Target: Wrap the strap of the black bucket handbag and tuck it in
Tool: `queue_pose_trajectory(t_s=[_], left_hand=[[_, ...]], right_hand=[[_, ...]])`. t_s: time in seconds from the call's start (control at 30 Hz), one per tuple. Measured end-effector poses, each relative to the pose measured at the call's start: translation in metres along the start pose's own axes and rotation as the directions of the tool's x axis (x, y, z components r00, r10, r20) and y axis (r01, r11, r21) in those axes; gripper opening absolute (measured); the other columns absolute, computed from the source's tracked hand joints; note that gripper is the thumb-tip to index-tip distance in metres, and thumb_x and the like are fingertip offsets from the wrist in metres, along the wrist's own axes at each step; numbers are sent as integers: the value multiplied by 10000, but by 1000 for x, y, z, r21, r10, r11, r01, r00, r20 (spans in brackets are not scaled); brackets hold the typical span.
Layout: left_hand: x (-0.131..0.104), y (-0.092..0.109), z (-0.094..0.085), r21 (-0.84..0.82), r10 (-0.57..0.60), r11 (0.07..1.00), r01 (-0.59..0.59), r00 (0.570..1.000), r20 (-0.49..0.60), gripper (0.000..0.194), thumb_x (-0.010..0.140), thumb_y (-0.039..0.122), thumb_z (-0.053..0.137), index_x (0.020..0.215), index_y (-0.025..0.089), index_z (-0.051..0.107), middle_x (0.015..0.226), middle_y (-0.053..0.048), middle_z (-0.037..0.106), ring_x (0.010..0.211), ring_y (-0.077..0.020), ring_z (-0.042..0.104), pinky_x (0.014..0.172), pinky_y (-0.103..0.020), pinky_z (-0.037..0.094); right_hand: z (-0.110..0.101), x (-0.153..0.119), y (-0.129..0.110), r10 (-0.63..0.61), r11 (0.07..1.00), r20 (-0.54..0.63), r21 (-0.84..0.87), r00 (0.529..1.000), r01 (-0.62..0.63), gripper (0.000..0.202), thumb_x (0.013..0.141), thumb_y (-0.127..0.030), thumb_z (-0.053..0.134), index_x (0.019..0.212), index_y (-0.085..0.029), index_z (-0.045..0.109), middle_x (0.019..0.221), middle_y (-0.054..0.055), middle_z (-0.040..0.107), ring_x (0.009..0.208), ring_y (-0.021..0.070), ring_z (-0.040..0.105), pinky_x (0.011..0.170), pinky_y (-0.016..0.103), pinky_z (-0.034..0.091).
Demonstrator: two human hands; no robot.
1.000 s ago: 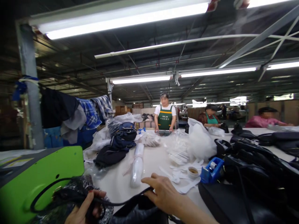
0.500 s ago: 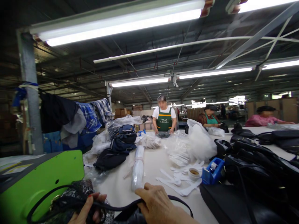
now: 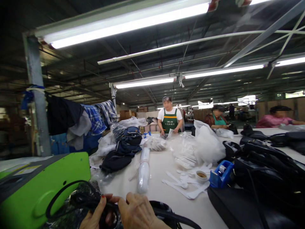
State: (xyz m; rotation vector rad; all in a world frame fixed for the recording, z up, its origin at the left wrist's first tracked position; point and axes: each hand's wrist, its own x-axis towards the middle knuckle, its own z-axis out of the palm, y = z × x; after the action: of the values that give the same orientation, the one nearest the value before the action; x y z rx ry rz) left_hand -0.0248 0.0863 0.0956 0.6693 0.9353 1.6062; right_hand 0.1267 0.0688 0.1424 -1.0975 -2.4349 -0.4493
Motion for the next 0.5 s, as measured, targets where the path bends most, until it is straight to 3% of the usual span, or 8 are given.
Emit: queue_pose_trajectory(t_s=[0.17,0.3,0.4,0.5], left_hand=[[-6,4,13,-73,26,997,-25,1000,5,598,406,489,860,834,128,649,719,-55,670,417,-85,424,390,-208,359],[-9,7,16,-101,-27,994,31,999,34,584,375,456,877,818,145,658,739,-50,678,427,-90,442,415,-216,386],[-10,7,13,-98,-21,995,24,999,30,594,376,470,880,817,151,643,617,-9,632,400,-80,421,395,-193,348],[-18,9,16,-101,1,995,4,999,51,589,366,466,888,788,159,615,581,10,601,383,-67,396,383,-172,303]], right_hand=[[-3,8,-5,23,999,85,-25,996,-21,204,691,-73,518,877,-131,580,757,99,626,642,225,623,481,267,429],[-9,11,-8,74,995,218,49,973,-87,257,708,-80,494,942,-78,601,837,161,635,752,267,636,565,305,488],[-18,8,-6,111,950,261,256,959,-179,306,717,-116,501,1000,-85,612,918,163,630,844,265,625,668,320,500],[-32,5,1,261,768,194,552,946,-325,388,689,-184,562,1071,-132,603,966,107,624,890,214,600,786,299,466]])
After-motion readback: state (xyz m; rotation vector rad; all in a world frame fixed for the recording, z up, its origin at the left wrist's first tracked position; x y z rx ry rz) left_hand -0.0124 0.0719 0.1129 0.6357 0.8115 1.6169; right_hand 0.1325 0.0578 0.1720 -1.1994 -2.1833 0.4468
